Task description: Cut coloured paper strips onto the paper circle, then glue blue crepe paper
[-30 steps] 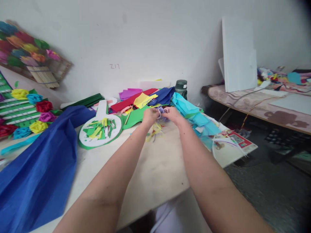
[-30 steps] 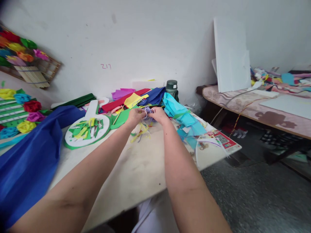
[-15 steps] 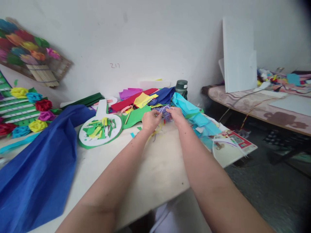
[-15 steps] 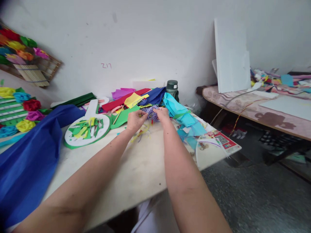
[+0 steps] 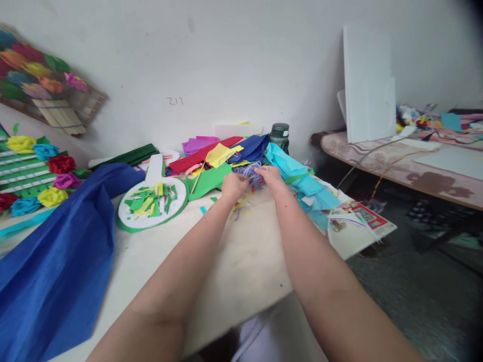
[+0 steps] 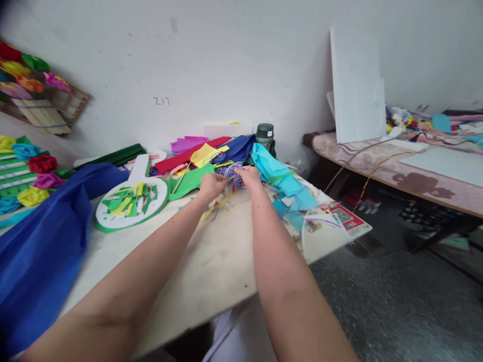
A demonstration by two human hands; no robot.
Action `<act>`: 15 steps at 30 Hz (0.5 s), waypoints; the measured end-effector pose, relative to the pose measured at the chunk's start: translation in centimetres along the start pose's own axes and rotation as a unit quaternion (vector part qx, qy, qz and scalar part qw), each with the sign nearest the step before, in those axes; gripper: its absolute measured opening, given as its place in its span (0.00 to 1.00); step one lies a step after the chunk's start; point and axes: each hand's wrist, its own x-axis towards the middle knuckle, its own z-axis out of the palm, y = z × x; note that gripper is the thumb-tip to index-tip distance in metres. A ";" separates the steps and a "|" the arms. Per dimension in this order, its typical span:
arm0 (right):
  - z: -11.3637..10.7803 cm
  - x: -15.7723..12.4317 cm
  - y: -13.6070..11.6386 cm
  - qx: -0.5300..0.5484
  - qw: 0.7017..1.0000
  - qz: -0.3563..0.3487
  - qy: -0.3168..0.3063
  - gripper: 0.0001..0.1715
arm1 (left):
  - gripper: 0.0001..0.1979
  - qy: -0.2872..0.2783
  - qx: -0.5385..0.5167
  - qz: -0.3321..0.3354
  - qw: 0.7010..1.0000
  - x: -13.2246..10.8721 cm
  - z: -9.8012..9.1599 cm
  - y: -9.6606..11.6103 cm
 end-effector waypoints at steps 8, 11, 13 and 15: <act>0.0 0.7 0.5 -0.013 0.999 0.002 0.050 0.13 | 0.07 -0.068 -0.051 -0.003 0.996 -0.9 -3.9 -0.8; -0.1 1.0 0.8 -0.014 0.997 0.000 0.070 0.12 | 0.06 -0.161 -0.036 0.002 0.986 -1.4 -5.1 -1.3; -0.1 1.0 0.9 -0.008 0.997 -0.002 0.077 0.13 | 0.04 -0.217 -0.001 -0.004 0.976 -1.6 -5.6 -1.6; -0.1 1.0 0.9 -0.001 0.996 -0.003 0.084 0.13 | 0.02 -0.253 0.034 -0.008 0.967 -1.7 -5.8 -1.8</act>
